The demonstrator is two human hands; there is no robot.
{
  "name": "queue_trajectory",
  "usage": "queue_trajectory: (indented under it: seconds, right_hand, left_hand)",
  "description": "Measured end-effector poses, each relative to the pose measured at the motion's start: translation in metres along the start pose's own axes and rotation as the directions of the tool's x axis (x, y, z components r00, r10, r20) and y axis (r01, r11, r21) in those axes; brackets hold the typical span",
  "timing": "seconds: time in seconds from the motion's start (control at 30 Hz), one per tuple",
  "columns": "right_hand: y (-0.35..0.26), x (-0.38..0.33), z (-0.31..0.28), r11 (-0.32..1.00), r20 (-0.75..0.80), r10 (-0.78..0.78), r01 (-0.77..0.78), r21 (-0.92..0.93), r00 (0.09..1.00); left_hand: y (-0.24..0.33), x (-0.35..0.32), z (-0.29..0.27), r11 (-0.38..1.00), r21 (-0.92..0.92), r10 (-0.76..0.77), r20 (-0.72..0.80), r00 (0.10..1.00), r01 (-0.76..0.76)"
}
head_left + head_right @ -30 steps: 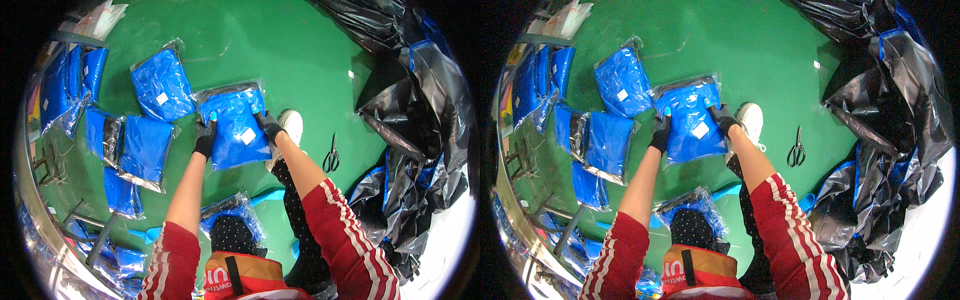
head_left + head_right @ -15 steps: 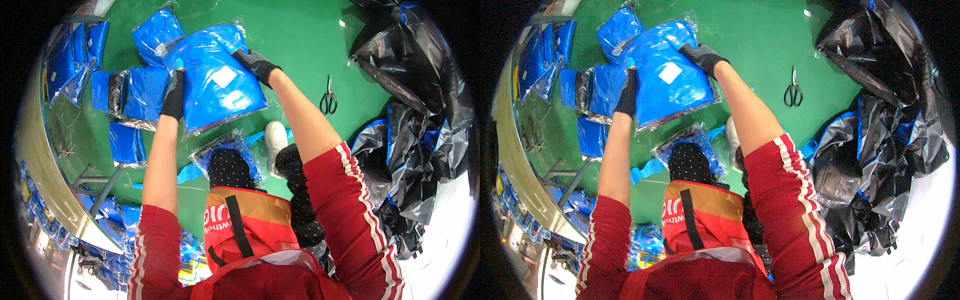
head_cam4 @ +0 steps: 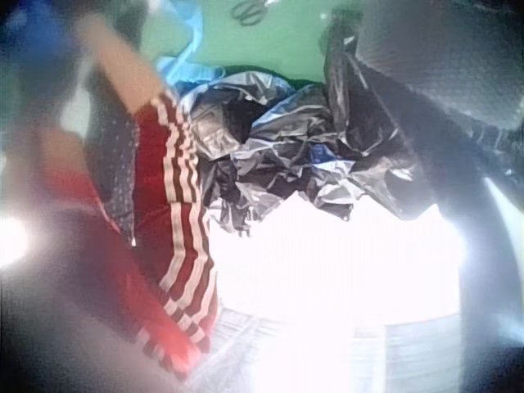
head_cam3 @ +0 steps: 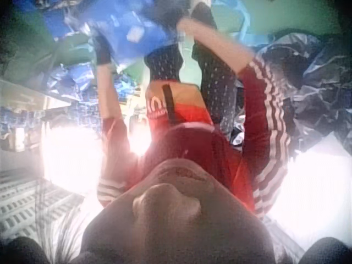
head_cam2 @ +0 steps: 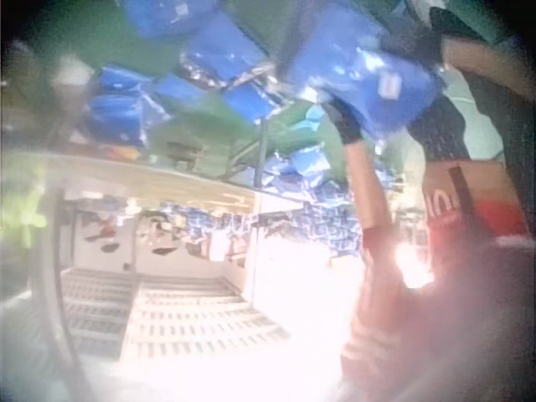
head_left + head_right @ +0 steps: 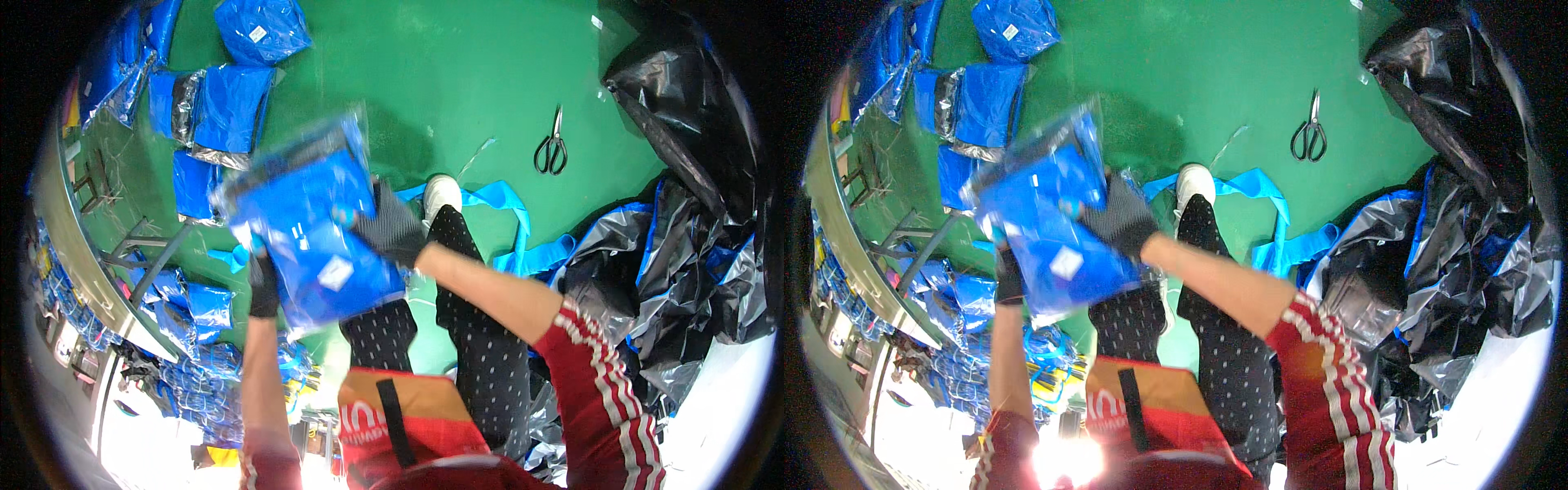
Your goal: The person gathers yellow and blue plastic-wrapped packages on a green floor, stacks them, and secures each stack with a blue strap. Using scissors, the person cuts the strap and moves the completed bundle aside before repeating the process with additional packages.
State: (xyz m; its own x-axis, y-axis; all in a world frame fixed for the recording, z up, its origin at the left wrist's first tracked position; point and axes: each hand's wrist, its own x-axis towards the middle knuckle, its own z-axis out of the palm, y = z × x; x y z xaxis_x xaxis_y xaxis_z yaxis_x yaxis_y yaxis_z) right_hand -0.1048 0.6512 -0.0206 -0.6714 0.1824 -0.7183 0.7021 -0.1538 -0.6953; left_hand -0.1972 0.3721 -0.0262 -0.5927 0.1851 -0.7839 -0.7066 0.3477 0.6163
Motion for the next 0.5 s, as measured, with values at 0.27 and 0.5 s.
queue_trajectory:
  seconds: [0.27, 0.5]
  right_hand:
    - [0.145, -0.057, 0.071, 0.985, -0.049, 0.152, -0.155, -0.07, 0.987]
    - [0.203, -0.045, 0.099, 0.992, -0.177, -0.005, -0.017, -0.126, 0.984]
  left_hand:
    - [-0.194, -0.075, -0.022, 0.685, 0.722, 0.049, -0.174, 0.984, 0.094]
    - [-0.27, -0.053, -0.027, 0.43, 0.896, 0.25, -0.235, 0.939, 0.11]
